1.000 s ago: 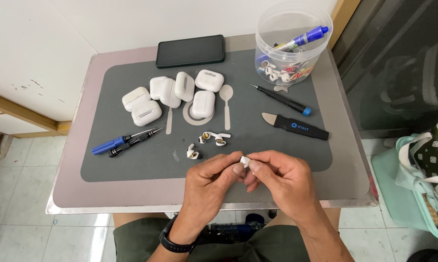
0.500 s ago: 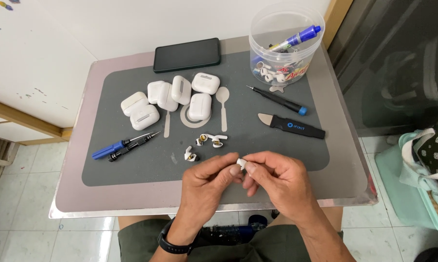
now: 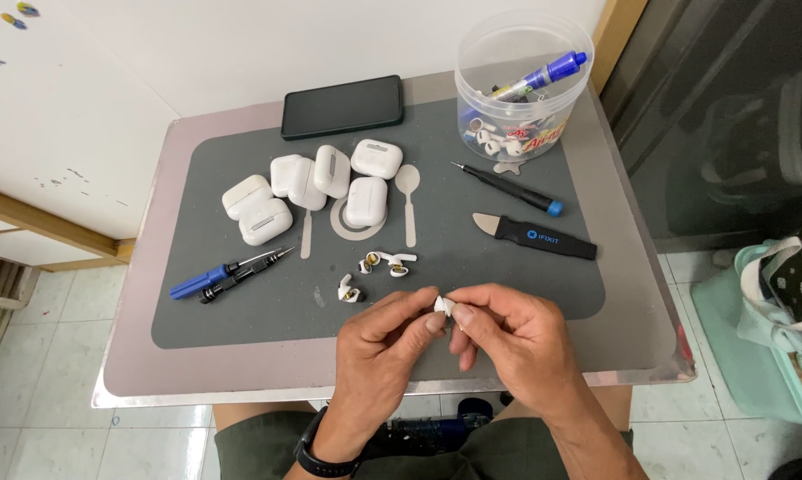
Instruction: Repairing a wireless earbud by attaching a small component to it at a repair bench
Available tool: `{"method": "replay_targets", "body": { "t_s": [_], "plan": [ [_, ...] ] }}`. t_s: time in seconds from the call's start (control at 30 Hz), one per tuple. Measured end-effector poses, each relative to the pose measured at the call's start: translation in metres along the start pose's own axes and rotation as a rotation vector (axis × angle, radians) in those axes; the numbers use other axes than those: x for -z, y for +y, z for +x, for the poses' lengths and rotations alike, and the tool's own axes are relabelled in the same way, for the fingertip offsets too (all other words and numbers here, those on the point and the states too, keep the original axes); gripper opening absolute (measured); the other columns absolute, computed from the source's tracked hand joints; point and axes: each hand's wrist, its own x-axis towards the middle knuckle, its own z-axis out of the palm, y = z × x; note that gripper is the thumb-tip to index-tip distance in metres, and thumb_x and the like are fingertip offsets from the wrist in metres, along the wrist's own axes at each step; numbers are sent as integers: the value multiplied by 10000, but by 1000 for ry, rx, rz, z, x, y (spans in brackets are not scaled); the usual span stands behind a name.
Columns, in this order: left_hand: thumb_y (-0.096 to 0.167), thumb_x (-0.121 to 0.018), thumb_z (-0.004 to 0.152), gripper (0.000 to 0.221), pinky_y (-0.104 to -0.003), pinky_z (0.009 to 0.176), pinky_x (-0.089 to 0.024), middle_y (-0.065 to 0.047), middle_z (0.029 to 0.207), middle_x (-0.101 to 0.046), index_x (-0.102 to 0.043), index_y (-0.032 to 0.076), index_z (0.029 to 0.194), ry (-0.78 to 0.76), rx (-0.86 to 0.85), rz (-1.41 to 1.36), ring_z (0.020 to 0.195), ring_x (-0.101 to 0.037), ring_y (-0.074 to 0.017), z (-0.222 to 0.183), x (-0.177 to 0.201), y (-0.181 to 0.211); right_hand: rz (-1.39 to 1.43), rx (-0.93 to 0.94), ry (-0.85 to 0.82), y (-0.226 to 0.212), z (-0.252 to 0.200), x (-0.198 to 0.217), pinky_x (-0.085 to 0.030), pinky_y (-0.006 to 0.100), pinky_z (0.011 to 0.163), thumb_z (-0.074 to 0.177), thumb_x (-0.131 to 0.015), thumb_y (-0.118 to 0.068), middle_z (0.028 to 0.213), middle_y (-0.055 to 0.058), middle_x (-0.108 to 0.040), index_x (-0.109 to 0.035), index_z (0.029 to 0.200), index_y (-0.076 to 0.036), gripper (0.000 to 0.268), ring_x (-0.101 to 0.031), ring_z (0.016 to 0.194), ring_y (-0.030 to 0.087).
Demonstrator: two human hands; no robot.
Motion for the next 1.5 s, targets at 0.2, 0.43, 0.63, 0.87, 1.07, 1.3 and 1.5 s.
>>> {"method": "replay_targets", "body": {
  "t_s": [0.2,0.43,0.63,0.87,1.07,1.3,1.5],
  "plan": [
    [34,-750,917,239,-266,720,-580,-90,911,-749,-769,54,1155,-70,-24,-90,783,-692,-166,0,1,1,29,-11,-1,4,-1,2,-579,250,481,939,-659,-136,613,97,-720,-778,1012,20,210,-663,446,172],
    [22,-744,925,242,-270,721,-580,-111,913,-737,-760,55,1164,-90,-41,-139,783,-704,-182,1,2,3,18,20,-2,4,-1,1,-558,244,472,947,-650,-138,618,83,-715,-773,1006,11,202,-637,442,154],
    [81,-750,923,233,-252,731,-553,-81,976,-761,-775,69,1154,-48,-36,-26,841,-680,-147,-1,0,3,-7,18,-4,-1,-2,2,-578,238,482,944,-649,-124,622,66,-716,-785,1002,3,195,-634,452,141],
    [63,-762,909,237,-259,732,-551,-84,968,-760,-776,58,1145,-47,-16,-53,836,-664,-146,0,1,0,-21,44,-3,2,-2,2,-574,231,468,954,-631,-127,629,62,-717,-781,1009,-2,203,-643,453,137],
    [83,-760,904,202,-266,753,-568,-73,983,-777,-779,40,1100,-39,-20,-16,855,-681,-141,1,-1,7,-33,29,10,2,-2,1,-579,232,475,952,-629,-139,628,65,-718,-786,1009,-4,215,-651,458,137],
    [39,-770,894,222,-266,724,-590,-94,953,-771,-773,24,1115,-33,-19,-95,816,-690,-158,0,-1,0,-17,101,-6,4,-3,1,-598,223,483,958,-632,-113,644,74,-718,-770,1039,13,204,-662,472,138],
    [1,-742,916,249,-313,747,-649,-151,940,-753,-748,35,1163,-95,-52,-214,792,-732,-229,0,1,-2,-69,120,-2,5,-3,1,-602,212,487,959,-631,-129,643,51,-726,-771,1023,-12,194,-672,466,121]
  ]
}}
